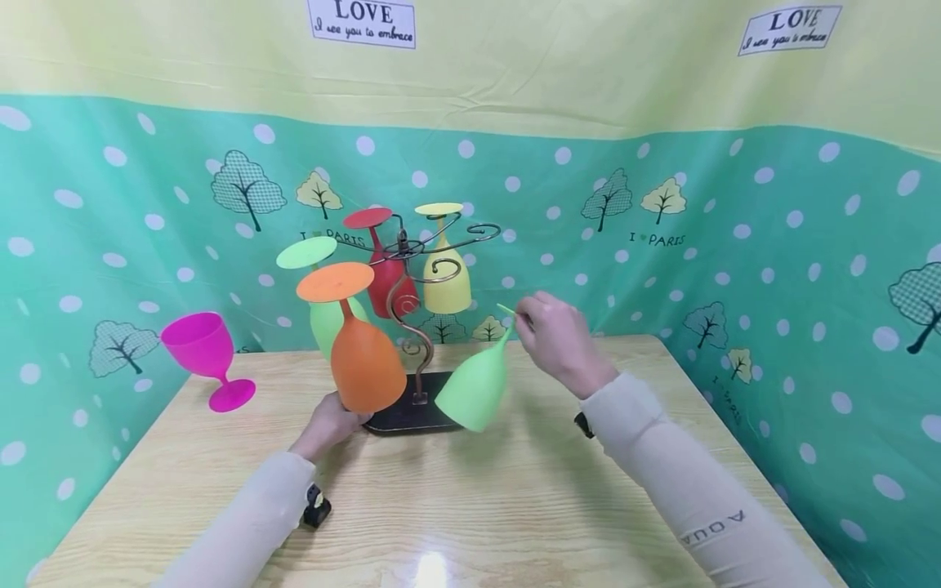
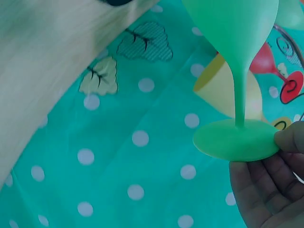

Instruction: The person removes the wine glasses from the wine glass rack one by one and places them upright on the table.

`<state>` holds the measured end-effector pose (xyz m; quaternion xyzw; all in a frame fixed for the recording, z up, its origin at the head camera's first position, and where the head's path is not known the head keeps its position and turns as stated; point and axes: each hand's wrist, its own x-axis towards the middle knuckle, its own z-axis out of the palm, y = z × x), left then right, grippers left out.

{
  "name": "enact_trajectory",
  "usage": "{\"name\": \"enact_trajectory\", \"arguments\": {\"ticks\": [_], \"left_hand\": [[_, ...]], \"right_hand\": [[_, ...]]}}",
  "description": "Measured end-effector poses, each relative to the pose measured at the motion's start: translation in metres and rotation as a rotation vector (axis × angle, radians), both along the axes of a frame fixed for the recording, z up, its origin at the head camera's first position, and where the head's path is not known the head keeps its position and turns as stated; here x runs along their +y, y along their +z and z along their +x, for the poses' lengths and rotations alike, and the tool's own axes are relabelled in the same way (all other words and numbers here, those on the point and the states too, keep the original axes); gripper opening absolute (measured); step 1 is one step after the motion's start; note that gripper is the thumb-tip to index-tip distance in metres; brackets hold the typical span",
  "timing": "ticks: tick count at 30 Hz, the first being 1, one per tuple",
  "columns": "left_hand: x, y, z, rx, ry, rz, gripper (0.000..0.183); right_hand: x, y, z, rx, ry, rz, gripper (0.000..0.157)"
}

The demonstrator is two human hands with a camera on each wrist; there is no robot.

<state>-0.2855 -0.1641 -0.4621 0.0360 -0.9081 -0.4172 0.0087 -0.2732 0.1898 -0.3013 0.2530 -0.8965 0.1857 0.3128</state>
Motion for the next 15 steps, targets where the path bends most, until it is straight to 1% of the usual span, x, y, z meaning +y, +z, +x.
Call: {"name": "enact_trajectory", "arguments": {"ticks": [3,6,10,15], "left_hand": [[0.0,0.0,0.005,0.001,0.008,0.042,0.039],[0.002,0.002,0.014,0.013,0.006,0.066,0.043],[0.004,0.006,0.031,0.043,-0.001,0.103,0.043],[0.012,0.011,0.053,0.078,-0.033,0.176,0.04]], "right_hand": [[-0.004,-0.009,0.002,-0.022,0.004,-0.028,0.01],[-0.006,-0.018,0.004,-0.024,0.007,-0.063,0.009],[-0.008,-0.031,0.007,-0.023,0.009,-0.105,0.008],[-0.009,-0.048,0.011,-0.03,-0.003,-0.152,0.008]]}}
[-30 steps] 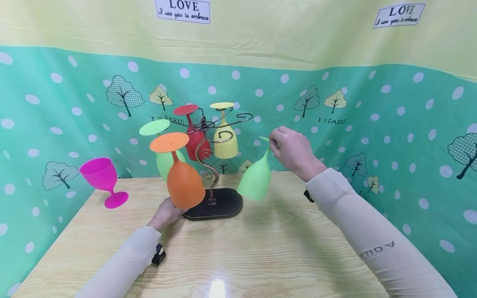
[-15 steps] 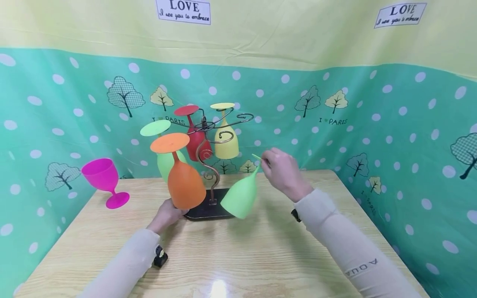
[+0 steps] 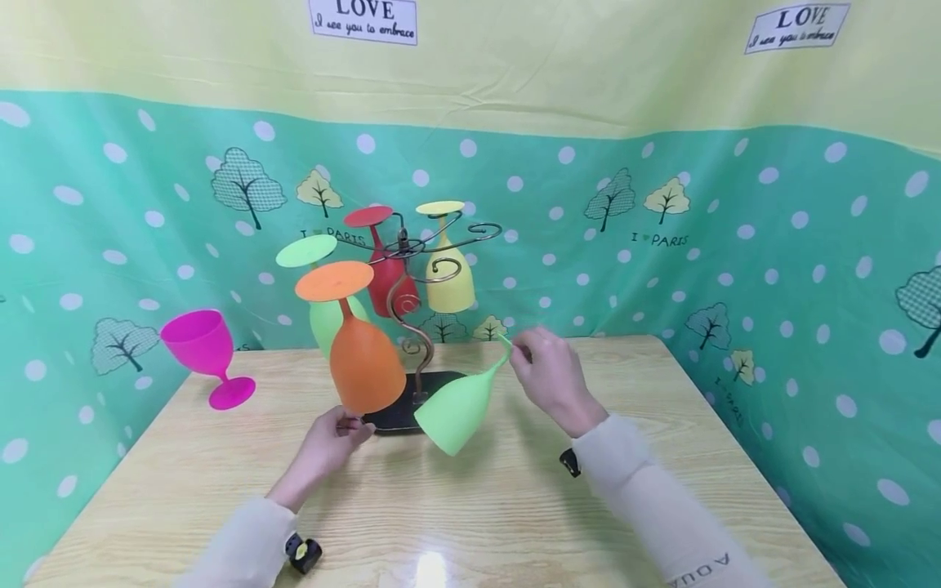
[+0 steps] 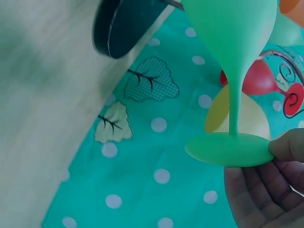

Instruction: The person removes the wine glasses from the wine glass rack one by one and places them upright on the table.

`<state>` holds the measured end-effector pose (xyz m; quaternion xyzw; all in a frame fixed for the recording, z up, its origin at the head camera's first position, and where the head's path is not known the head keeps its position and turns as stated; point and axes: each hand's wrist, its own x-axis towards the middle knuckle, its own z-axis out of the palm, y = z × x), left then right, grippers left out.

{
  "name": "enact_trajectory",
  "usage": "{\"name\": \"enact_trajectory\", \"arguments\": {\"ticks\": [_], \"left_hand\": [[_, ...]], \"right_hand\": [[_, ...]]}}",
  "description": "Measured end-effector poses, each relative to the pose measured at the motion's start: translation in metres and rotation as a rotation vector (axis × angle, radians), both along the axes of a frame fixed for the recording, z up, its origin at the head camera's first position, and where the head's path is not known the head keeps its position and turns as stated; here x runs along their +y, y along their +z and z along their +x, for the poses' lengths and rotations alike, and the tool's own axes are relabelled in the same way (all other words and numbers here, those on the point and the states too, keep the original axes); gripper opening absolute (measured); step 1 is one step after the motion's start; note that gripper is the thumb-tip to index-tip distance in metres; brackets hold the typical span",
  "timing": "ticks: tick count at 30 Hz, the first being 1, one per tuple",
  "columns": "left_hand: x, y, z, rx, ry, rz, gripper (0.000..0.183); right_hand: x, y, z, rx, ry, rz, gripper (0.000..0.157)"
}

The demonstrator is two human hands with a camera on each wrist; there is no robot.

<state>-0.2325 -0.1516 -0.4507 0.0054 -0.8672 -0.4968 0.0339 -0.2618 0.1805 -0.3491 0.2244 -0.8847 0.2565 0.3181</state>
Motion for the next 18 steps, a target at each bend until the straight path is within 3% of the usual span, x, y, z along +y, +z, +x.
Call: {"name": "enact_trajectory", "arguments": {"ticks": [8,12,18], "left_hand": [[0.023,0.007,0.03,0.115,-0.078,0.079,0.025],[0.033,0.007,0.037,0.168,-0.123,0.082,0.02],[0.049,0.011,0.044,0.168,-0.178,0.105,0.024]], "right_hand": [[-0.003,-0.022,0.006,-0.021,0.014,-0.084,0.008],[-0.005,-0.03,0.011,-0.072,0.003,-0.143,0.008],[-0.007,-0.043,0.015,-0.151,-0.031,-0.215,0.006]]}}
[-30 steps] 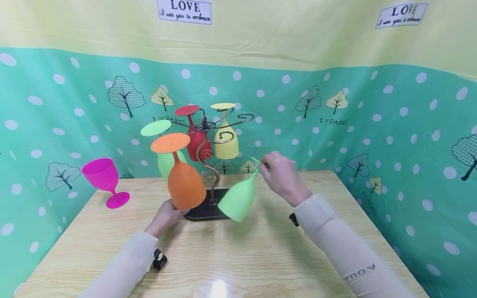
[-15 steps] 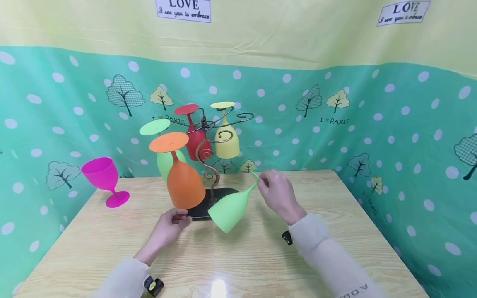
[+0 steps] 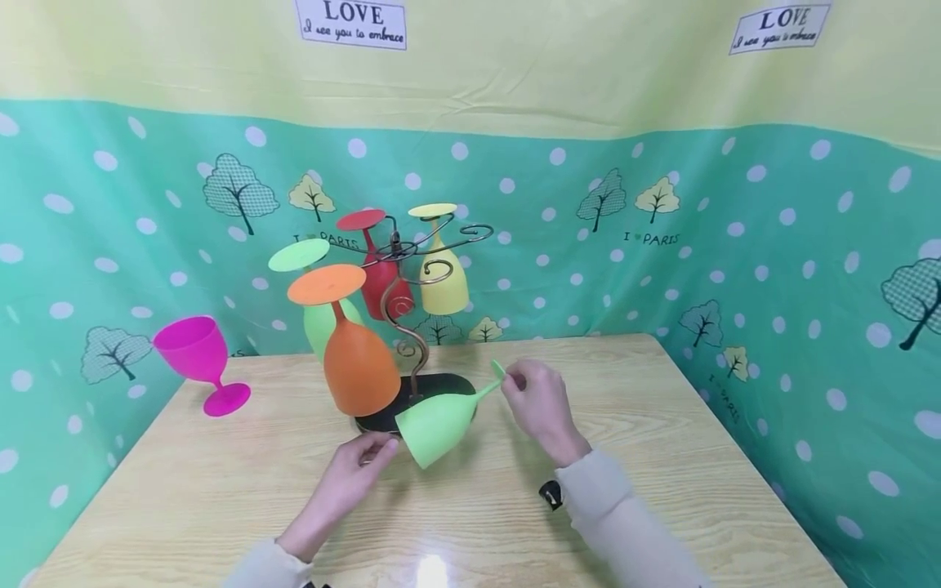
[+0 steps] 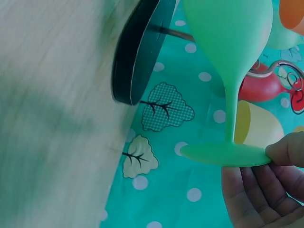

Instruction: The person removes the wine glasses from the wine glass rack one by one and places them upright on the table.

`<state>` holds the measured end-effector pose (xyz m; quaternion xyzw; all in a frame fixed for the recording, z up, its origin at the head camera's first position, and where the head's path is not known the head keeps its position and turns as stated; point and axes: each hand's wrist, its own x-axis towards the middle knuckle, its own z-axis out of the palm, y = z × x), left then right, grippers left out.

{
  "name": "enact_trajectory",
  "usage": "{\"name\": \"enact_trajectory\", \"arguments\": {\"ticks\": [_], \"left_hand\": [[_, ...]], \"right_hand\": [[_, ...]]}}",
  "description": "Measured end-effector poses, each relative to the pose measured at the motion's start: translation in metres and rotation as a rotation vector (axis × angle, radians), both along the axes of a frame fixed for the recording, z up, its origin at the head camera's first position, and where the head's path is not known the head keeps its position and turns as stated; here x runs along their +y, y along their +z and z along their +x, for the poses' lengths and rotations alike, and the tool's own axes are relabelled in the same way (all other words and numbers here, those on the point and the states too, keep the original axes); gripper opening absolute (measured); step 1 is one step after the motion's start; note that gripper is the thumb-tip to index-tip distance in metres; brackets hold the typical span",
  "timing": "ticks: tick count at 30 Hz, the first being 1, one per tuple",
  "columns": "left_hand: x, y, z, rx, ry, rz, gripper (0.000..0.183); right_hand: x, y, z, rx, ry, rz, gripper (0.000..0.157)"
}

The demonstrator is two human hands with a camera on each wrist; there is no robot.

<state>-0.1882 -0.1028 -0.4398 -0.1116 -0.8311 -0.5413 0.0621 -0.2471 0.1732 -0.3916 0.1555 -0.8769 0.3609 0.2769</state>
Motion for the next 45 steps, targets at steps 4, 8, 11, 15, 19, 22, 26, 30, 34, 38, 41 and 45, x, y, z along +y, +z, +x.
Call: {"name": "enact_trajectory", "arguments": {"ticks": [4,8,11,15,19,22,26,30,34,38,41,45], "left_hand": [[0.004,0.002,0.002,-0.024,-0.037,0.036,0.03],[0.003,-0.002,0.003,-0.036,-0.039,0.069,0.035],[0.003,-0.004,0.004,-0.041,-0.027,0.112,0.035],[0.004,-0.003,0.004,-0.038,-0.013,0.172,0.031],[0.003,-0.001,0.005,-0.025,0.005,0.218,0.024],[0.001,0.001,0.006,-0.033,0.022,0.237,0.02],[-0.002,0.005,0.01,-0.041,0.042,0.239,0.018],[-0.006,0.008,0.013,-0.028,0.059,0.225,0.016],[-0.011,0.01,0.015,-0.016,0.07,0.212,0.012],[-0.018,0.013,0.016,-0.01,0.091,0.183,0.008],[-0.025,0.018,0.017,-0.006,0.113,0.15,0.005],[-0.035,0.026,0.019,0.004,0.132,0.101,0.005]], "right_hand": [[-0.003,-0.008,0.001,-0.04,-0.022,-0.057,0.005],[-0.008,-0.014,0.001,-0.071,-0.023,-0.103,0.005],[-0.012,-0.018,0.002,-0.108,-0.025,-0.126,0.006],[-0.018,-0.022,0.005,-0.151,-0.021,-0.156,0.005],[-0.023,-0.026,0.007,-0.166,-0.02,-0.179,0.005],[-0.026,-0.028,0.008,-0.178,-0.026,-0.186,0.005],[-0.031,-0.029,0.01,-0.217,-0.033,-0.185,0.005],[-0.036,-0.03,0.014,-0.283,-0.032,-0.202,0.005],[-0.04,-0.032,0.017,-0.325,-0.016,-0.234,0.005],[-0.043,-0.034,0.018,-0.366,0.038,-0.277,0.004],[-0.043,-0.034,0.018,-0.386,0.068,-0.293,0.008],[-0.041,-0.032,0.016,-0.384,0.073,-0.312,0.011]]}}
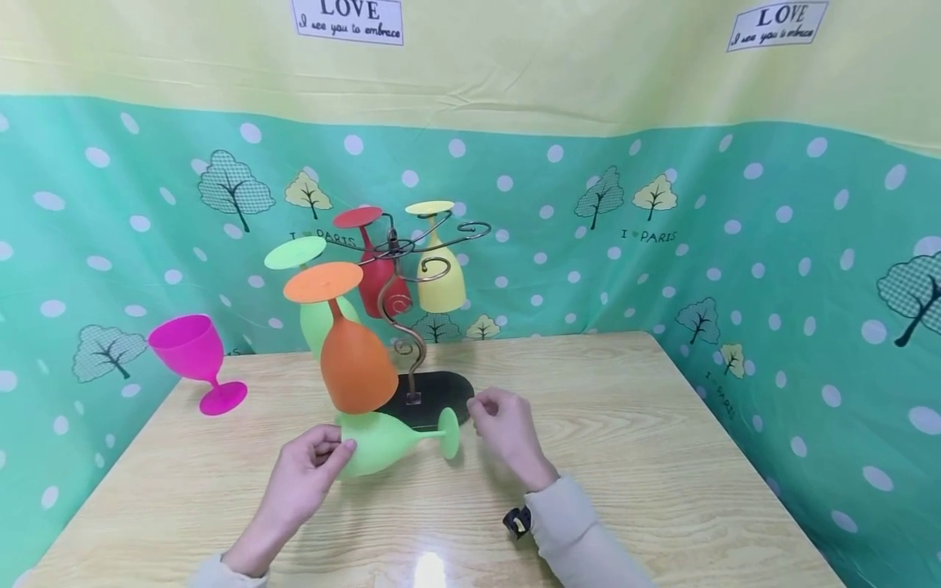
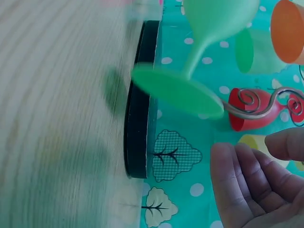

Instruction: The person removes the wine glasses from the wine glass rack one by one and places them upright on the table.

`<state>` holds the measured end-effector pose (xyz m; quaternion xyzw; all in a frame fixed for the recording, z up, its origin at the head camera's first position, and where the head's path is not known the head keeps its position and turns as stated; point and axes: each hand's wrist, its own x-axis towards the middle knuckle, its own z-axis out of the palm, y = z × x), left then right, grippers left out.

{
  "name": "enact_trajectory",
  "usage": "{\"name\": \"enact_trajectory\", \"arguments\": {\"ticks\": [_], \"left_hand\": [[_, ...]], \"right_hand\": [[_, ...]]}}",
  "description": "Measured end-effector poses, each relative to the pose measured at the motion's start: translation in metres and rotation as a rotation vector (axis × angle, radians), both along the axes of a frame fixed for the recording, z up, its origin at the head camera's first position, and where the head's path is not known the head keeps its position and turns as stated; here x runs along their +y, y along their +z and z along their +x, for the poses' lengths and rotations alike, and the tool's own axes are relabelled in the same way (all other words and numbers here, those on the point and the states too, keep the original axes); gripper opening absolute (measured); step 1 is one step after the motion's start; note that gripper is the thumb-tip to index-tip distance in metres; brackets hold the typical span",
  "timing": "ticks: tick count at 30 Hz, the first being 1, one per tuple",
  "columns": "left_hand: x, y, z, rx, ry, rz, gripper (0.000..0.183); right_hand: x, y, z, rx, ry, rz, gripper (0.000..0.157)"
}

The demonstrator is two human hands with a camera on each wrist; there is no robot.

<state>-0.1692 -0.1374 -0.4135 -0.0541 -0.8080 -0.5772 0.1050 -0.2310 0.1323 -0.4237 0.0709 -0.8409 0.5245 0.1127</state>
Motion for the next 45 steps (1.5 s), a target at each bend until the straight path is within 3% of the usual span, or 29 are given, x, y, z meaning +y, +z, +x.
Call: {"name": "enact_trajectory", "arguments": {"ticks": [5,16,22,30,36,45], "left_hand": [[-0.017,0.012,0.003,0.025,0.027,-0.059,0.005],[-0.046,0.038,0.005,0.086,0.044,-0.238,0.006],[-0.058,0.049,0.0,0.125,0.039,-0.344,0.004],[-0.078,0.058,-0.007,0.16,0.065,-0.485,0.009],[-0.089,0.065,-0.015,0.176,0.069,-0.596,0.011],[-0.102,0.078,-0.039,0.241,0.104,-0.733,0.016]], "right_hand": [[-0.001,-0.002,-0.01,-0.021,0.005,-0.009,0.011],[-0.005,-0.02,-0.038,-0.134,-0.039,0.091,0.011],[-0.002,-0.029,-0.054,-0.214,-0.082,0.007,0.03],[-0.005,-0.032,-0.066,-0.325,-0.103,-0.078,0.043],[-0.008,-0.038,-0.07,-0.348,-0.098,-0.159,0.048],[-0.015,-0.043,-0.073,-0.348,-0.119,-0.155,0.044]]}}
